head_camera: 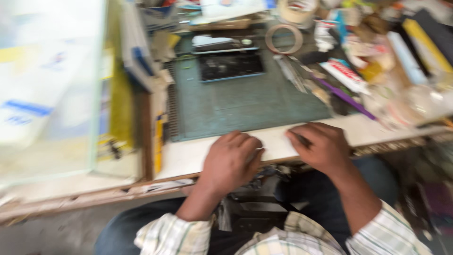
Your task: The person sits at a cluttered repair workbench, sets aside a screen protector packet, picks up a small green circuit board from the mat, and uses a metal probe-style tool to work on the board's components, holding and repositioning the board with the other hand throughout.
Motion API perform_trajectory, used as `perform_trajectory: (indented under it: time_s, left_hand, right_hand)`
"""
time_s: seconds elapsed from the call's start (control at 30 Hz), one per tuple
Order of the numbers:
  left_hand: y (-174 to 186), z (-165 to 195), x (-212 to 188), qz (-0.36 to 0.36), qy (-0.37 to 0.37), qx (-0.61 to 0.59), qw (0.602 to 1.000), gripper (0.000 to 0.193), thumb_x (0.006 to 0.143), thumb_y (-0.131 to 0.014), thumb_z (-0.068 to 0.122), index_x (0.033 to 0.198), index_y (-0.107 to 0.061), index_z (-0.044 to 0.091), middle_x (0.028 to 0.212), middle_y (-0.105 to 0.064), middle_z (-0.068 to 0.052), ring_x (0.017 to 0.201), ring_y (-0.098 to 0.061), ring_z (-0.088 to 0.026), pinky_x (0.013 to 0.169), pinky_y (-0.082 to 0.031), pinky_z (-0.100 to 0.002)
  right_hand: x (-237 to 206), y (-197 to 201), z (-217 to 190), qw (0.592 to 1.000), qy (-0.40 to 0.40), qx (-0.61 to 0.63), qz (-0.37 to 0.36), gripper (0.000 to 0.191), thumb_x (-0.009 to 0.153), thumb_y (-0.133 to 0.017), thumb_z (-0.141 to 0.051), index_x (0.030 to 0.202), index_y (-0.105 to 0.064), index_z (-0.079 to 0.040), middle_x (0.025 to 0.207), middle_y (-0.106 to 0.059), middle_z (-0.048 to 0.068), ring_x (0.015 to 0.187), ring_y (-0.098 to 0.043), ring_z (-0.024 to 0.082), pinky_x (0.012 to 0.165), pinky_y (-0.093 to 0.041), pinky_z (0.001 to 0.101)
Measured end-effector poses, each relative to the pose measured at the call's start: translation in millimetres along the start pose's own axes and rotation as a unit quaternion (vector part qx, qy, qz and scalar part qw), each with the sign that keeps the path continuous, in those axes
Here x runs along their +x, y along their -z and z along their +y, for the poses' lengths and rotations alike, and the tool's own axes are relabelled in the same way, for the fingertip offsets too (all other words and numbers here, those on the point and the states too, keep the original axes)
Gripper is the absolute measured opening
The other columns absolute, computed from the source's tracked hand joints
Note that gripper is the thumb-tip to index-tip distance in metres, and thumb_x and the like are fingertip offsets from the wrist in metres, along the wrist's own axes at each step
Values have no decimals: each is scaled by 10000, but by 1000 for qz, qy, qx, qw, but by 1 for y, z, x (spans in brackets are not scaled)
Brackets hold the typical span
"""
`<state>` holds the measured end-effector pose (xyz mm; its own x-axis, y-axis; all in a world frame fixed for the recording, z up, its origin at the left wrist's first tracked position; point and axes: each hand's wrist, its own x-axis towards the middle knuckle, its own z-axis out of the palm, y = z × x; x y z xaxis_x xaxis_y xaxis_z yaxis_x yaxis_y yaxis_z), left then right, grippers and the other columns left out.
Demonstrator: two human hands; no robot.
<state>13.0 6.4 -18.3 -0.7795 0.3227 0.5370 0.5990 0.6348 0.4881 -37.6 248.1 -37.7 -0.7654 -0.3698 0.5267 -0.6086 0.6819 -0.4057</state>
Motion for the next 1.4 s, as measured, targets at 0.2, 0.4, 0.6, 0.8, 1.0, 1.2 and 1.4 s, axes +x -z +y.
perform_trajectory:
  time_s: [0.2, 0.4, 0.6, 0.8, 1.0, 1.2, 1.4]
  left_hand:
    - [3, -4, -6, -15, 25, 6, 1000, 112, 936, -728, 189, 962, -688, 88, 894, -698, -84, 897, -679, -294, 812, -556, -442]
    - [11, -8, -20, 8, 15, 18, 1000, 164, 933, -701, 258, 986, -669, 106, 933, -695, -76, 974, -688, -307, 845, -562, -452]
    - [9, -10, -22, -19, 42, 16, 999, 166, 970, -664, 280, 1031, -664, 125, 962, -719, -46, 974, -702, -272, 835, -576, -433]
    - [8, -15, -31, 25, 17, 14, 999, 171, 996, -642, 296, 1074, -657, 144, 992, -737, -33, 965, -704, -239, 831, -582, -387]
    - [28, -35, -10, -13, 31, 32, 999, 113, 996, -670, 240, 1042, -659, 136, 970, -716, -38, 891, -691, -219, 727, -567, -347]
    - [31, -43, -15, 136, 39, 12, 990, 201, 847, -780, 68, 992, -656, 132, 922, -678, -52, 902, -660, -286, 757, -535, -431]
    - [28, -32, 9, 89, 87, 25, 992, 67, 905, -763, 121, 888, -700, 106, 832, -709, -33, 783, -664, -256, 661, -528, -391]
  right_hand:
    - [-5, -4, 3, 999, -8, -32, -5, 119, 910, -807, -207, 914, -769, -94, 793, -713, 66, 614, -661, 220, 578, -511, 365]
    - [-18, -16, 9, 997, -8, -77, -32, 180, 1024, -804, -277, 996, -783, -101, 875, -748, 60, 652, -698, 145, 587, -528, 283]
    - [-28, -22, 21, 995, -18, -82, -53, 208, 1069, -810, -214, 1039, -783, -10, 793, -708, 113, 625, -672, 137, 564, -497, 250]
    - [-32, -53, 77, 983, -126, 37, -127, 240, 1051, -686, -156, 1098, -754, 70, 630, -638, 160, 449, -648, 221, 440, -493, 327]
    - [30, -66, 104, 979, -101, 22, -175, 354, 1141, -611, -275, 1052, -735, 45, 627, -653, 153, 489, -653, 245, 499, -525, 357]
    - [139, 14, 58, 995, 83, 9, -52, 263, 1077, -731, -200, 965, -745, 38, 654, -637, 132, 548, -614, 173, 535, -467, 307]
    - [195, 37, 46, 973, 228, -23, 17, 212, 1101, -828, -196, 979, -766, -35, 794, -710, 69, 673, -682, 129, 605, -494, 258]
